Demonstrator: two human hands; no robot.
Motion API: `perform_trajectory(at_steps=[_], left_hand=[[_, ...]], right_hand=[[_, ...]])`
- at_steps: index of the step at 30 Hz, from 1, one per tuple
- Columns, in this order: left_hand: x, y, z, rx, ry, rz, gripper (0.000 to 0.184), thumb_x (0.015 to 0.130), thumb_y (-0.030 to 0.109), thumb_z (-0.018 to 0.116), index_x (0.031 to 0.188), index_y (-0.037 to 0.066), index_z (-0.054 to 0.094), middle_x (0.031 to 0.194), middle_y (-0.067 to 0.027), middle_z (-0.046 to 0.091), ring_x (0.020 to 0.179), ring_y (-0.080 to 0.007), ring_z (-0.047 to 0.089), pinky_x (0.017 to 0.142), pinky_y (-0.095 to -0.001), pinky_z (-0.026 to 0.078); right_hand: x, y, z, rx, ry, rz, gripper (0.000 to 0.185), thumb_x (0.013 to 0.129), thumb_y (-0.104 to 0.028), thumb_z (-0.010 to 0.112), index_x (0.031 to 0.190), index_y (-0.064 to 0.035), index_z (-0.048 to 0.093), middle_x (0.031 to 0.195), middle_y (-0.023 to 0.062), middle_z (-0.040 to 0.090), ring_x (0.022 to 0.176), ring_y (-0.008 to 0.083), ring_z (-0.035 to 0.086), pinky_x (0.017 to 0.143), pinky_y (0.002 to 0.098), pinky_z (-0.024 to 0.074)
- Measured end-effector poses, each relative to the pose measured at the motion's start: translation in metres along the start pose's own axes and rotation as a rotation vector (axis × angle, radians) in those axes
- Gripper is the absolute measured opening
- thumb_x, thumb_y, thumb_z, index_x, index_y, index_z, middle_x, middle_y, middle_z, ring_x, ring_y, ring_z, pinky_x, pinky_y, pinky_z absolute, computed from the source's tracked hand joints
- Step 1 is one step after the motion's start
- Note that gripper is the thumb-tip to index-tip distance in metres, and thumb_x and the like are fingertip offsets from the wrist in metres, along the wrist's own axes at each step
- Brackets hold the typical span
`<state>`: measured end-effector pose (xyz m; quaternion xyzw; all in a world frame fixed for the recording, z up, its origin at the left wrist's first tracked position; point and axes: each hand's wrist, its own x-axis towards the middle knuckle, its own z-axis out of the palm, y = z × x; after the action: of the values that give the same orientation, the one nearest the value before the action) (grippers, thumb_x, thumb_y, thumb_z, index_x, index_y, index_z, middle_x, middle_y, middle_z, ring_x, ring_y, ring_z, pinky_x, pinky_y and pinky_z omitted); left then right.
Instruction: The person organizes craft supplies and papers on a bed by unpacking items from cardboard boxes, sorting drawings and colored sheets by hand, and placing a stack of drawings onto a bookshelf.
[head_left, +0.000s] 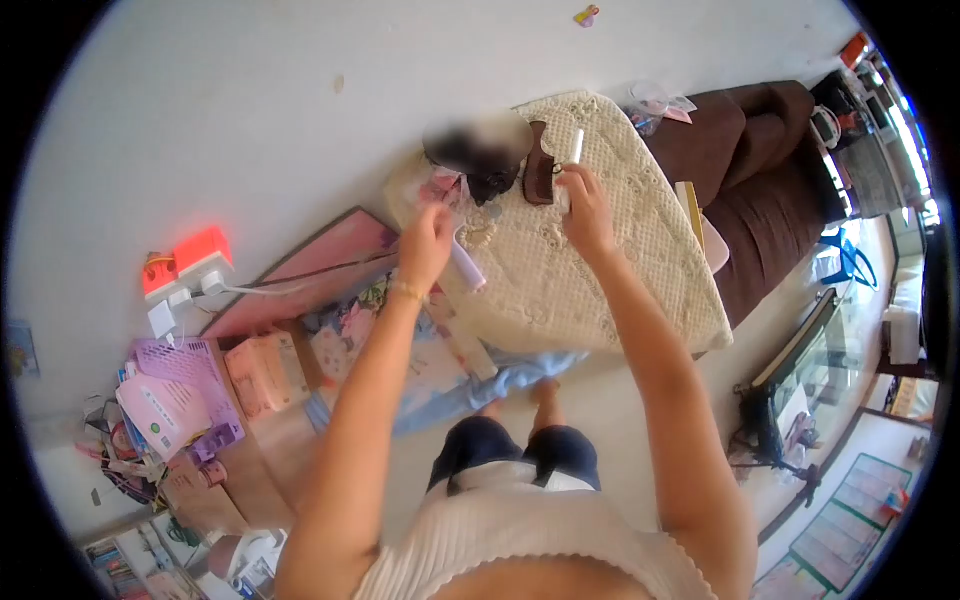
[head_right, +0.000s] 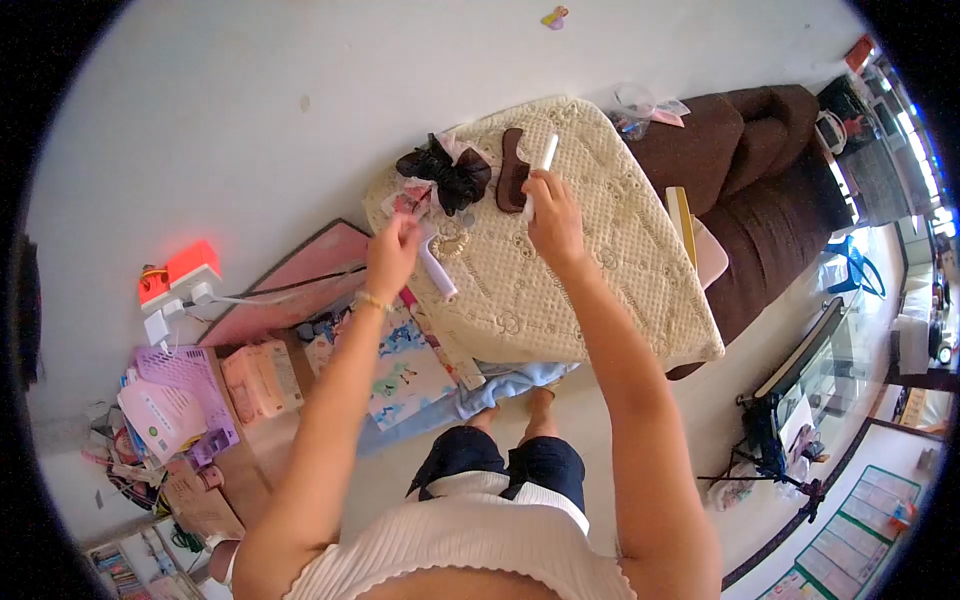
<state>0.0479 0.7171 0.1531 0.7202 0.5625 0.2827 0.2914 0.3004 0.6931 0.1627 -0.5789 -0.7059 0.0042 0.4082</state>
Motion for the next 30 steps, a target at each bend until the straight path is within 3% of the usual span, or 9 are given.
perform_trajectory(at_steps=[1, 8, 13, 16, 20, 21, 24, 27, 30], left_hand=[[-0.017, -0.003, 0.000, 0.021, -0.098, -0.131, 0.039, 0.073, 0.014, 0.062, 0.110, 0.006, 0.054, 0.090, -0.0178, 0.059, 0.076, -0.0316, 0.059, 0.069, -0.0361, 0.046], [-0.021, -0.015, 0.044, 0.203, -0.060, 0.121, 0.042, 0.068, 0.019, 0.068, 0.105, 0.002, 0.057, 0.081, -0.0151, 0.056, 0.075, -0.0257, 0.057, 0.067, -0.0335, 0.048], [0.022, -0.001, 0.056, -0.433, -0.189, -0.179, 0.028, 0.077, 0.009, 0.058, 0.101, -0.006, 0.054, 0.085, -0.0107, 0.059, 0.075, -0.0167, 0.059, 0.062, -0.0270, 0.051], [0.022, -0.029, 0.060, -0.700, -0.241, -0.166, 0.017, 0.076, 0.007, 0.059, 0.089, -0.003, 0.056, 0.085, -0.0093, 0.060, 0.071, -0.0182, 0.059, 0.064, -0.0287, 0.050], [-0.031, 0.001, 0.030, -0.087, 0.003, -0.182, 0.039, 0.081, 0.008, 0.048, 0.119, 0.001, 0.045, 0.097, -0.0093, 0.058, 0.072, -0.0169, 0.055, 0.061, -0.0268, 0.046], [-0.030, -0.059, 0.050, -0.020, 0.193, 0.102, 0.040, 0.083, 0.010, 0.046, 0.122, 0.001, 0.043, 0.109, -0.0098, 0.053, 0.083, -0.0191, 0.053, 0.066, -0.0267, 0.046], [-0.105, -0.006, 0.085, -0.170, 0.077, 0.080, 0.036, 0.084, 0.007, 0.044, 0.120, 0.001, 0.045, 0.113, -0.0116, 0.050, 0.087, -0.0197, 0.052, 0.068, -0.0267, 0.045], [-0.139, 0.026, 0.131, -0.212, -0.116, 0.081, 0.030, 0.083, 0.002, 0.043, 0.113, 0.004, 0.048, 0.093, -0.0037, 0.050, 0.063, -0.0095, 0.048, 0.053, -0.0215, 0.041], [-0.196, 0.124, 0.201, -0.225, -0.372, 0.068, 0.027, 0.083, 0.002, 0.043, 0.110, 0.004, 0.049, 0.090, -0.0023, 0.050, 0.061, -0.0071, 0.046, 0.052, -0.0205, 0.040]], right_hand=[[-0.014, -0.006, -0.002, 0.023, 0.032, -0.004, 0.032, 0.063, 0.011, 0.053, 0.091, -0.0046, 0.049, 0.105, 0.0126, 0.051, 0.092, 0.0331, 0.051, 0.078, 0.0399, 0.0428], [-0.129, -0.063, -0.061, 0.174, 0.120, 0.209, 0.029, 0.064, 0.012, 0.053, 0.089, -0.0026, 0.052, 0.107, 0.0159, 0.052, 0.094, 0.0323, 0.054, 0.073, 0.0382, 0.0454], [-0.199, -0.083, -0.153, 0.029, 0.444, 0.527, 0.021, 0.070, 0.007, 0.059, 0.088, -0.0025, 0.052, 0.094, 0.0123, 0.050, 0.086, 0.0272, 0.055, 0.072, 0.0349, 0.0461], [-0.260, -0.079, -0.205, 0.510, 0.907, 0.764, 0.019, 0.081, 0.004, 0.054, 0.096, -0.0047, 0.048, 0.081, 0.0045, 0.050, 0.069, 0.0114, 0.055, 0.062, 0.0245, 0.0495], [-0.365, -0.063, -0.263, 0.698, 1.534, 1.022, 0.018, 0.080, -0.003, 0.057, 0.095, -0.0050, 0.049, 0.079, 0.0073, 0.055, 0.065, 0.0173, 0.060, 0.060, 0.0300, 0.0534], [-0.410, -0.056, -0.268, 0.738, 1.664, 1.050, 0.018, 0.079, -0.003, 0.057, 0.095, -0.0052, 0.049, 0.079, 0.0082, 0.056, 0.066, 0.0185, 0.060, 0.061, 0.0306, 0.0537], [-0.544, -0.040, -0.275, 0.879, 2.054, 1.150, 0.013, 0.081, -0.007, 0.052, 0.093, -0.0047, 0.048, 0.080, 0.0102, 0.056, 0.069, 0.0225, 0.059, 0.062, 0.0344, 0.0532], [-0.631, -0.049, -0.285, 0.925, 2.409, 1.226, 0.012, 0.080, -0.006, 0.052, 0.090, -0.0003, 0.047, 0.078, 0.0122, 0.057, 0.065, 0.0211, 0.061, 0.057, 0.0305, 0.0534], [-0.737, 0.005, -0.303, 0.698, 2.613, 1.334, 0.013, 0.080, -0.006, 0.050, 0.089, 0.0016, 0.046, 0.076, 0.0136, 0.057, 0.061, 0.0207, 0.060, 0.052, 0.0295, 0.0524]])
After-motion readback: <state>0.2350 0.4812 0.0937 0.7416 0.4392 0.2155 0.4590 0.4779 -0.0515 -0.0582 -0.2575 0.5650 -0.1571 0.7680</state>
